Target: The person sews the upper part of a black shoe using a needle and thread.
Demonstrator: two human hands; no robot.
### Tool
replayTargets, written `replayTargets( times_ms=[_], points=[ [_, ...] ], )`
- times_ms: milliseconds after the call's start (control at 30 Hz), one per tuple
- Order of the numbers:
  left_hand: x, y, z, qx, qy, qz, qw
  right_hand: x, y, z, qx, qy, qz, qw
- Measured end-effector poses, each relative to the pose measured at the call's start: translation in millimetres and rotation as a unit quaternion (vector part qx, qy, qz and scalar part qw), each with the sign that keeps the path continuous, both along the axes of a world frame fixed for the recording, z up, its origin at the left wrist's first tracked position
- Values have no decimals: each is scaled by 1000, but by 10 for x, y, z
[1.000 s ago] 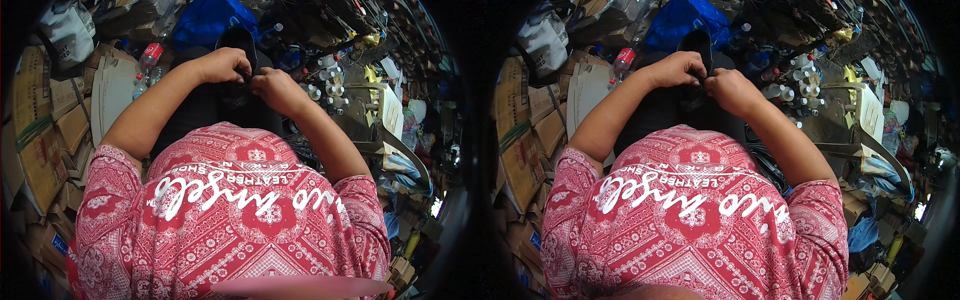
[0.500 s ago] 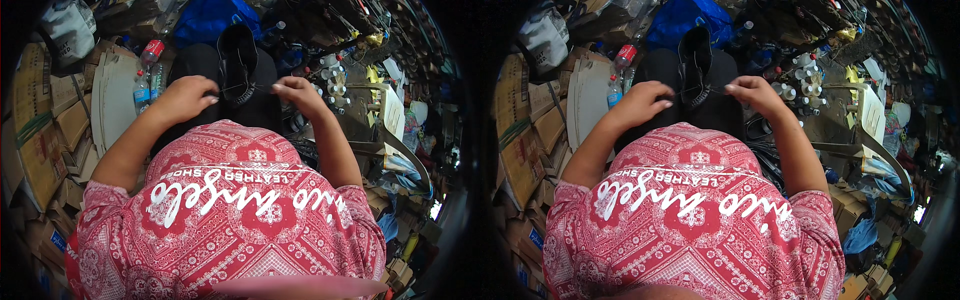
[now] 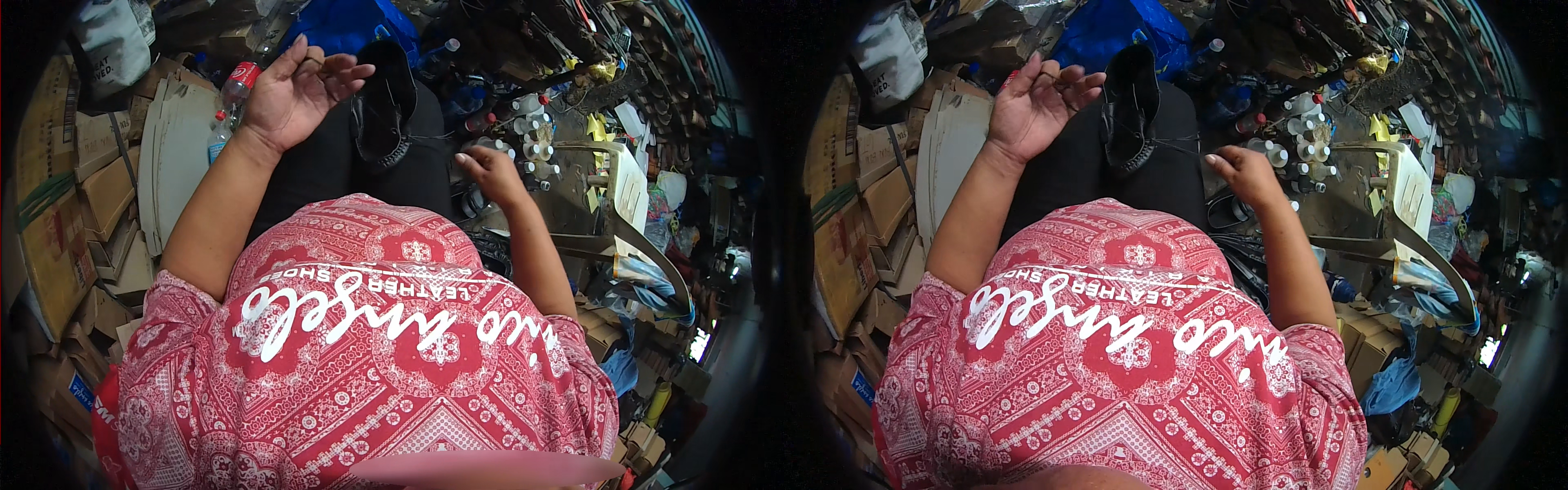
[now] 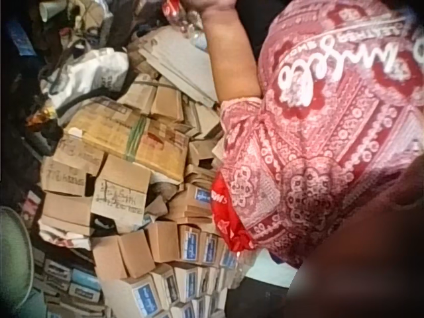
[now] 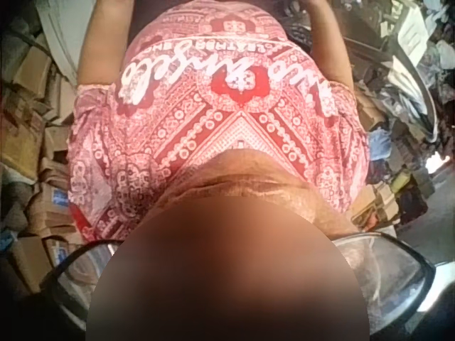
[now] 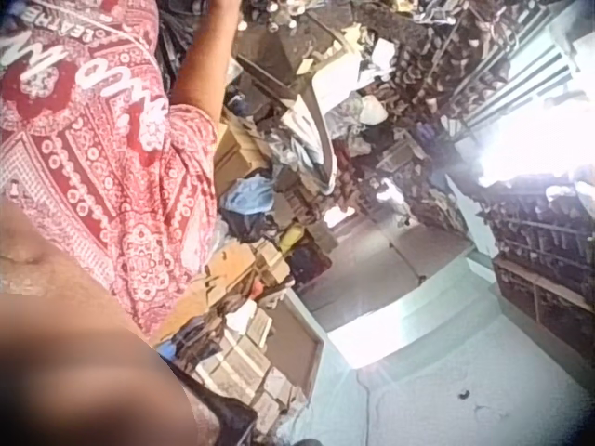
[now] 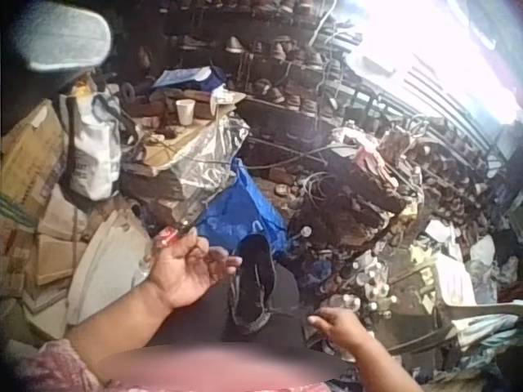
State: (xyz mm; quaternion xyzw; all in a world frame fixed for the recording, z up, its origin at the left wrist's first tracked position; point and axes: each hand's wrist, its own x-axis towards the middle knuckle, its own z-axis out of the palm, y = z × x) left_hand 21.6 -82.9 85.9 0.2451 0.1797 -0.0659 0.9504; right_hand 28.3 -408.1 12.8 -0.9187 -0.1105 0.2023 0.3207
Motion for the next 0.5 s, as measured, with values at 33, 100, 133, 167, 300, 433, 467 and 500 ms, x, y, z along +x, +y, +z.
replayTargets(
  times_ms=[33, 100, 133, 167, 300, 433, 467, 500],
  points=[
    [18, 48, -84, 0, 0, 2, 1000, -2, 44, 9, -55, 19, 14, 998],
    [97, 309, -377, -47, -161, -135, 977, -35, 27, -51, -84, -87, 78, 990],
    [106, 442, -449, -9, -105, -122, 987, -26, -88, -100, -87, -132, 77, 984],
    [115, 644, -483, 60, -36, -42, 997, -77, -244, -119, -90, -172, 75, 978],
    [64, 852, -674, 69, -58, -106, 990, -165, -311, -283, -144, -186, 98, 967],
    [38, 976, -347, 380, -22, -118, 917, -192, -672, -387, 217, 182, -165, 945],
    [43, 1271, -505, 454, -20, -119, 883, -157, -591, -270, 332, 229, -299, 865],
    [56, 1588, -658, 523, -16, -127, 843, -97, -588, -146, 400, 222, -319, 830]
  ],
)
